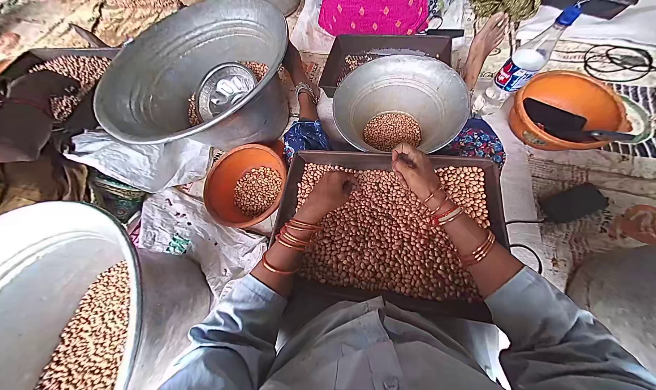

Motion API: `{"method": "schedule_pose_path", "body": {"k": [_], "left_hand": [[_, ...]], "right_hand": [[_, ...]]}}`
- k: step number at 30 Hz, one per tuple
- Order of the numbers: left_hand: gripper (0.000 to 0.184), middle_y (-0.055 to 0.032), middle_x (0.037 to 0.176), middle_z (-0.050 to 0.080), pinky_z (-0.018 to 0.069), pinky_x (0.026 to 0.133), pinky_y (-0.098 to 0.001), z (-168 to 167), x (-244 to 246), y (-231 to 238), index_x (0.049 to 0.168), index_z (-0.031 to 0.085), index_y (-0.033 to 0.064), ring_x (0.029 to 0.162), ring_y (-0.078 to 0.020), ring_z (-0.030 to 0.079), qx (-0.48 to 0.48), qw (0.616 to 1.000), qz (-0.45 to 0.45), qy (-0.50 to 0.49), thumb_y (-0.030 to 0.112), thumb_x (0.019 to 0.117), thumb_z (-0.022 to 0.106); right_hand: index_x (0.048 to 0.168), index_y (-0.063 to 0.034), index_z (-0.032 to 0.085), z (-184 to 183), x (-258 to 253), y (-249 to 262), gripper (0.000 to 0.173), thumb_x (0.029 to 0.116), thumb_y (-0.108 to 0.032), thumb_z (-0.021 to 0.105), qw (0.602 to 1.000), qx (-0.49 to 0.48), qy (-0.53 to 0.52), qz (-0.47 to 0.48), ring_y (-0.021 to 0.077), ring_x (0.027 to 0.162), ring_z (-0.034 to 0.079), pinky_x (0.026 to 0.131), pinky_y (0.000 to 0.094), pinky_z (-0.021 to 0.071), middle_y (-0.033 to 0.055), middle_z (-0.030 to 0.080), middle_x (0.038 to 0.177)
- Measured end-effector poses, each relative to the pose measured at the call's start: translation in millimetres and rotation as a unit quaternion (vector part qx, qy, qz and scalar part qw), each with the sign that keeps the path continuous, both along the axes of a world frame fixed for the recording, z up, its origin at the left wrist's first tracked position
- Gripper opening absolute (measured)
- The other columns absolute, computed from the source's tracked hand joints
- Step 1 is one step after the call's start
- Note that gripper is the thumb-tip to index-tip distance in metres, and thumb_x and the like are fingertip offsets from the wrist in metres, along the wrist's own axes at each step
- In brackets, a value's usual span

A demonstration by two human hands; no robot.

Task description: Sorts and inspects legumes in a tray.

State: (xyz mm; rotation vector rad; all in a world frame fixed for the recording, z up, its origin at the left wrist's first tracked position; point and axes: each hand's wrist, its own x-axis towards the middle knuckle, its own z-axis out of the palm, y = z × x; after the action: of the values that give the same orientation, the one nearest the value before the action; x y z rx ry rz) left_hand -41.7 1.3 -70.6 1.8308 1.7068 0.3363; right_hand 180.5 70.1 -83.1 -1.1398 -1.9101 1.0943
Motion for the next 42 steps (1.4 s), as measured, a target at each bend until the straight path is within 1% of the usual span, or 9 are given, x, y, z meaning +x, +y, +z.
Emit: {"method": "schedule_pose_path", "body": {"k": [3,8,12,15,18,24,27,32,42], "left_hand": [[0.018,-0.0188,0.112,0.073,0.0531,0.094,-0.0615,-2.2,9.2,-1.2,0.112,0.075,0.0065,0.107,-0.0391,0.07,0.015,0.997,-0.019,0.073,0.005,0.0972,0.064],[0.021,-0.0204,0.116,0.069,0.0565,0.084,-0.0612,7.0,23.9,-16.3,0.112,0.075,0.0078,0.102,-0.0423,0.069,0.041,0.991,-0.007,0.129,0.001,0.0944,0.066],[0.016,-0.019,0.112,0.072,0.0557,0.086,-0.061,6.8,19.1,-13.0,0.109,0.075,0.0065,0.101,-0.0394,0.07,0.028,0.995,0.002,0.1,0.005,0.0954,0.067],[0.011,-0.0078,0.082,0.068,0.0517,0.072,-0.0436,2.4,-16.6,3.4,0.104,0.074,0.0051,0.073,-0.0195,0.062,0.074,0.995,0.035,-0.063,0.009,0.0948,0.068],[0.019,-0.0007,0.079,0.06,0.0461,0.054,-0.0224,21.7,-36.4,-8.7,0.104,0.061,0.0044,0.06,-0.0057,0.054,0.097,0.963,0.098,-0.231,0.006,0.0938,0.045],[0.008,-0.0154,0.075,0.066,0.0498,0.061,-0.0556,50.0,-19.6,-57.2,0.101,0.076,0.0108,0.063,-0.0327,0.061,0.047,0.996,0.056,0.06,0.008,0.0962,0.07],[0.012,-0.0163,0.09,0.074,0.0546,0.075,-0.0644,30.1,-17.5,-55.1,0.106,0.078,0.0159,0.082,-0.0394,0.071,0.01,0.985,0.048,0.165,0.015,0.0958,0.072],[0.015,-0.0129,0.101,0.076,0.0547,0.083,-0.0641,15.6,-13.4,-60.0,0.108,0.078,0.0166,0.095,-0.0383,0.072,0.007,0.985,0.037,0.168,0.013,0.0957,0.071],[0.014,-0.0134,0.091,0.075,0.0546,0.076,-0.0626,18.6,-25.8,-61.0,0.108,0.077,0.0161,0.082,-0.0363,0.071,0.034,0.984,0.076,0.159,0.014,0.0988,0.066]], "right_hand": [[0.105,-0.0032,0.066,4.3,3.3,-1.4,0.013,0.0978,-0.008,0.056,0.999,0.022,-0.036,-0.018,0.0134,0.059,0.048,0.059,0.0343,0.0415,0.004,0.055,0.07],[0.12,-0.0116,0.074,-2.1,-10.9,-14.7,0.025,0.102,-0.012,0.056,0.95,0.139,-0.28,0.014,0.0407,0.087,0.073,0.074,0.0591,0.0552,0.0184,0.075,0.096],[0.121,-0.0103,0.072,-2.1,-19.6,-14.7,0.027,0.1056,-0.013,0.051,0.915,0.14,-0.377,0.044,0.0429,0.095,0.072,0.076,0.0588,0.0544,0.0213,0.074,0.103],[0.12,-0.0074,0.071,-3.7,-21.0,-14.1,0.024,0.1054,-0.013,0.052,0.904,0.138,-0.401,0.051,0.0426,0.097,0.071,0.077,0.0586,0.0549,0.0214,0.073,0.108],[0.119,-0.0067,0.071,-1.4,-17.7,-17.1,0.024,0.1041,-0.011,0.053,0.904,0.126,-0.405,0.049,0.0432,0.097,0.071,0.076,0.0591,0.0541,0.0216,0.072,0.108],[0.116,-0.0131,0.074,8.0,-15.2,-24.6,0.021,0.1014,-0.016,0.059,0.936,0.108,-0.324,0.08,0.0411,0.091,0.072,0.075,0.0608,0.0539,0.0179,0.075,0.096],[0.112,-0.0146,0.075,14.0,-17.6,-34.2,0.02,0.1013,-0.023,0.06,0.933,0.101,-0.325,0.115,0.0383,0.089,0.072,0.073,0.058,0.0534,0.0159,0.074,0.091],[0.108,-0.0136,0.076,16.0,-23.0,-45.3,0.019,0.1008,-0.024,0.062,0.92,0.096,-0.341,0.166,0.035,0.09,0.072,0.075,0.0562,0.0535,0.0138,0.075,0.094],[0.112,-0.0146,0.074,4.0,-31.0,-53.1,0.018,0.0969,-0.018,0.065,0.911,0.104,-0.354,0.187,0.0343,0.089,0.072,0.074,0.0557,0.0542,0.0123,0.075,0.094]]}}
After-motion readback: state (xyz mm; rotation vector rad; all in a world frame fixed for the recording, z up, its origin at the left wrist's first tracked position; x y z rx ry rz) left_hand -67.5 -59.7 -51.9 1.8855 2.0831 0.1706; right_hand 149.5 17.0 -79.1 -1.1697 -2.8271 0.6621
